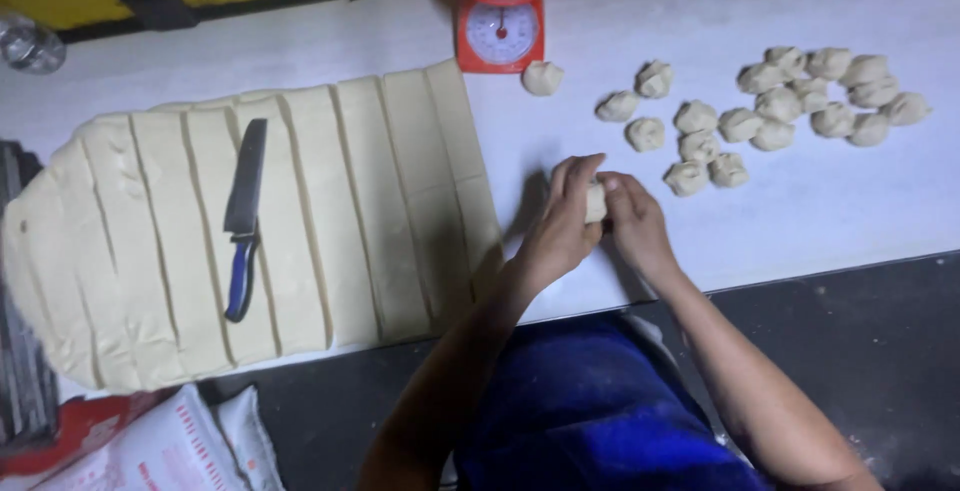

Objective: The person cuts a large sheet of dough into strips using a knife, then rolls each strip into a log and pinches off small pieces. The pieces are placed on a scale and then set aside on the table.

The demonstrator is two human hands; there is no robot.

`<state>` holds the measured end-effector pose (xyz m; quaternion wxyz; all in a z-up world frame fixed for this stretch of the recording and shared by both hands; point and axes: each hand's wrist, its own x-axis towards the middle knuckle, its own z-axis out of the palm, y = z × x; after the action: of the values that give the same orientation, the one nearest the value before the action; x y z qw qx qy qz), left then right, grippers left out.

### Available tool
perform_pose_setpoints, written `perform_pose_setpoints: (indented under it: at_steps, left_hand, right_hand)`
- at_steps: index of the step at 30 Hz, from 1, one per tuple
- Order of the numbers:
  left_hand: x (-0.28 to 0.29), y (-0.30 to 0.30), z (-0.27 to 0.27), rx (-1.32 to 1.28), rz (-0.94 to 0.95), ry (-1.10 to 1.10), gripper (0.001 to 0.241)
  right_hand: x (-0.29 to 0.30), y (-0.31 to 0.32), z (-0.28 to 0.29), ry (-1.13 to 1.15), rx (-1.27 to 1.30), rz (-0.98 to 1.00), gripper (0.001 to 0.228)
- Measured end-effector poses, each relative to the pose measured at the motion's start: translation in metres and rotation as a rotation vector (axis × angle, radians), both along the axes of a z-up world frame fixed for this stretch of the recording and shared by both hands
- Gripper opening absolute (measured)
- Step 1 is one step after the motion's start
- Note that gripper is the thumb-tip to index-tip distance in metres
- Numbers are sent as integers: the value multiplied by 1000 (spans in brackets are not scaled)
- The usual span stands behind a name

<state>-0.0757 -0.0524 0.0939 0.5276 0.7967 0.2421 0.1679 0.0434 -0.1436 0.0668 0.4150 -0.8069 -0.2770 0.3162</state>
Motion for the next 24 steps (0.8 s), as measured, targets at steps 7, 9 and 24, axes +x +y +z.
perform_pose_setpoints:
  at_steps: [7, 9, 24]
  left_hand:
    - [-14, 1, -51, 90, 189, 45, 45]
    - [-16, -2, -43, 129, 176, 17, 43]
    - [-17, -9, -46, 6, 57, 234, 49]
  right_hand:
    - [-15, 13, 1, 144, 42, -24, 53]
    - [-2, 14, -56, 120, 94, -160, 33]
    - [-35, 20, -34, -192, 122, -150, 8]
